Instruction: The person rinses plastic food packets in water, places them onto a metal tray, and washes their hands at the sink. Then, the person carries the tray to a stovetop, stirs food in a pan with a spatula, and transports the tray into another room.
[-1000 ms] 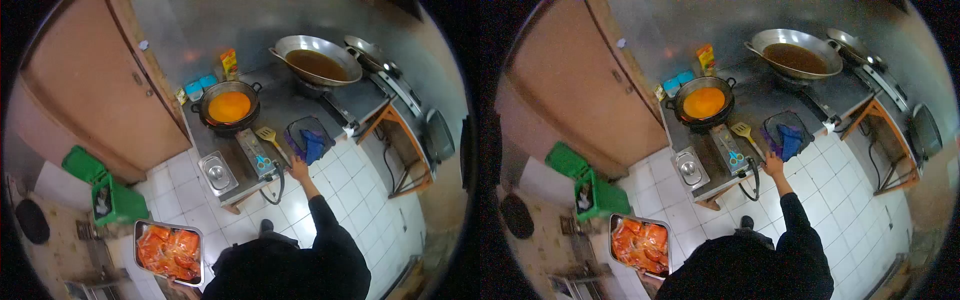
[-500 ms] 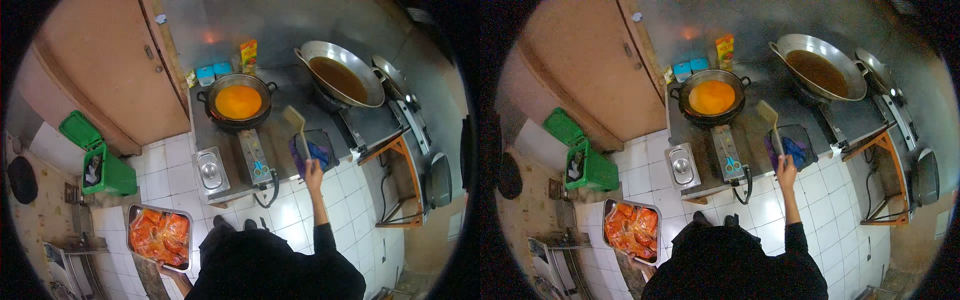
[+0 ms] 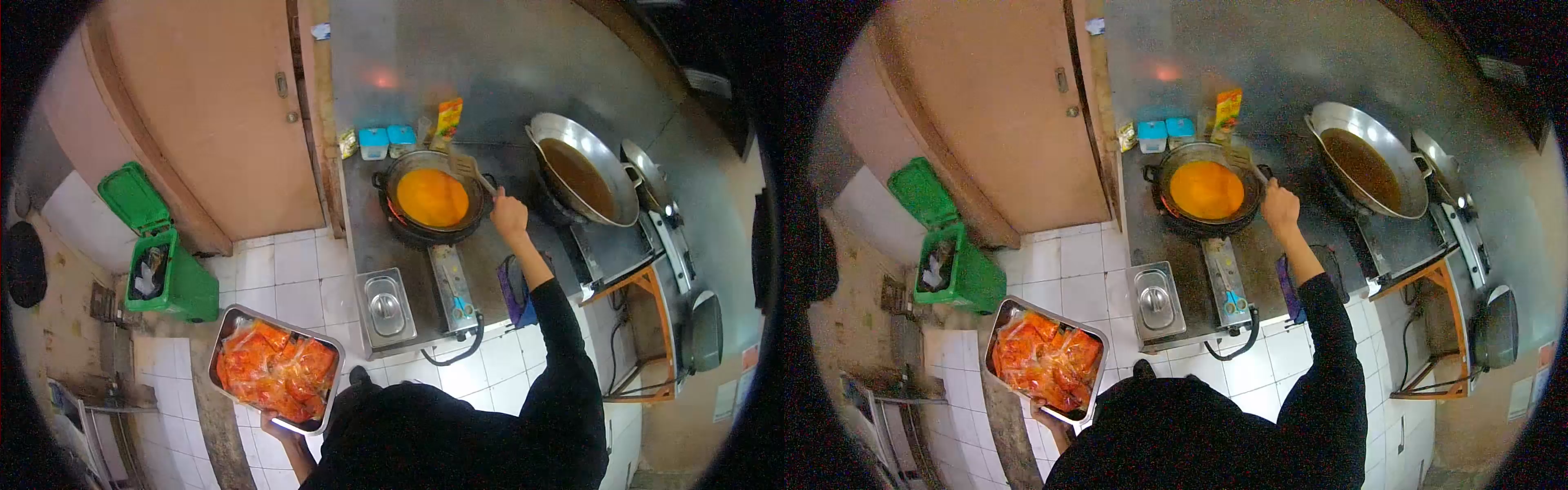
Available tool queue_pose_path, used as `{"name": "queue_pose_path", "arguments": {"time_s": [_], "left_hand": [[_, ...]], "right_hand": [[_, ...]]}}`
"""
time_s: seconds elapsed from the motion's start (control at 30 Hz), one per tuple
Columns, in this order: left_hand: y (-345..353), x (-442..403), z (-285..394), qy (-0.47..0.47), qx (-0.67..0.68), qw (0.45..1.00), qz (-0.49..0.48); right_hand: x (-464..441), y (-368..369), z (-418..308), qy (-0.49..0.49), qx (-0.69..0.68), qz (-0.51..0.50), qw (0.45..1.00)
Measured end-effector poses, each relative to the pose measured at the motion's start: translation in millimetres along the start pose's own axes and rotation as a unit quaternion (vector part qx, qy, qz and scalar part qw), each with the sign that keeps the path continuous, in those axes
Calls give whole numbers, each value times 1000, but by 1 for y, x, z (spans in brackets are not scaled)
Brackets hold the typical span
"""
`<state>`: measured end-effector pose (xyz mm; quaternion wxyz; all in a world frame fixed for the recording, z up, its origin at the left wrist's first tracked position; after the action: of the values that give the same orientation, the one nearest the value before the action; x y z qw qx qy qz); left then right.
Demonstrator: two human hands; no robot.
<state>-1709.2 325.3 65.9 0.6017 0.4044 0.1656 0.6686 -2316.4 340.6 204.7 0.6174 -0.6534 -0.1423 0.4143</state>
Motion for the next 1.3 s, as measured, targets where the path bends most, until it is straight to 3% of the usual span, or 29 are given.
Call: {"name": "queue_pose_path", "arguments": {"time_s": [0.2,0.27,0.3,0.47,0.6,0.7,0.77,0.97,1.1,1.17,1.2,1.27,1.3], "left_hand": [[-17,-14,13,-16,-48,999,13],[-20,-15,19,-18,-76,996,37],[-17,-16,19,-29,-66,997,23],[-20,-16,16,-40,-39,998,25],[-21,-10,15,-32,-86,995,29],[0,-3,10,-20,-46,999,21],[8,5,10,5,-124,991,55],[17,17,-7,22,-84,995,50],[18,25,-12,19,-79,996,36],[22,31,-13,13,-66,997,47],[20,33,-14,14,-66,997,48],[14,33,-17,0,-35,998,55],[13,33,-19,0,-34,998,56]], "right_hand": [[14,7,-2,65,-64,-78,993],[15,28,2,72,-182,-96,976],[13,33,2,71,-176,-102,976],[17,22,-15,-13,-238,-229,944],[19,37,-22,-45,-266,-176,947],[19,5,-36,-144,-372,-208,893],[23,4,-36,128,-490,-327,798],[30,-5,-34,149,-555,-331,749],[25,-8,-31,150,-526,-342,764],[21,-6,-28,43,-419,-263,868],[23,-10,-30,42,-420,-264,867],[23,-26,-35,-12,-308,-156,938],[24,-34,-39,-13,-308,-157,938]]}}
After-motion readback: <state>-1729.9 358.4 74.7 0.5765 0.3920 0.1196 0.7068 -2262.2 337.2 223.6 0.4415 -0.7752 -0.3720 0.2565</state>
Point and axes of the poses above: each hand's wrist, its own x-axis away from the middle knuckle, its own y-axis out of the palm, z = x × y, the point moved 2 cm from there along -x, towards the middle knuckle, and after that the axes turned 1 degree about -x, right-handed, at the moved point
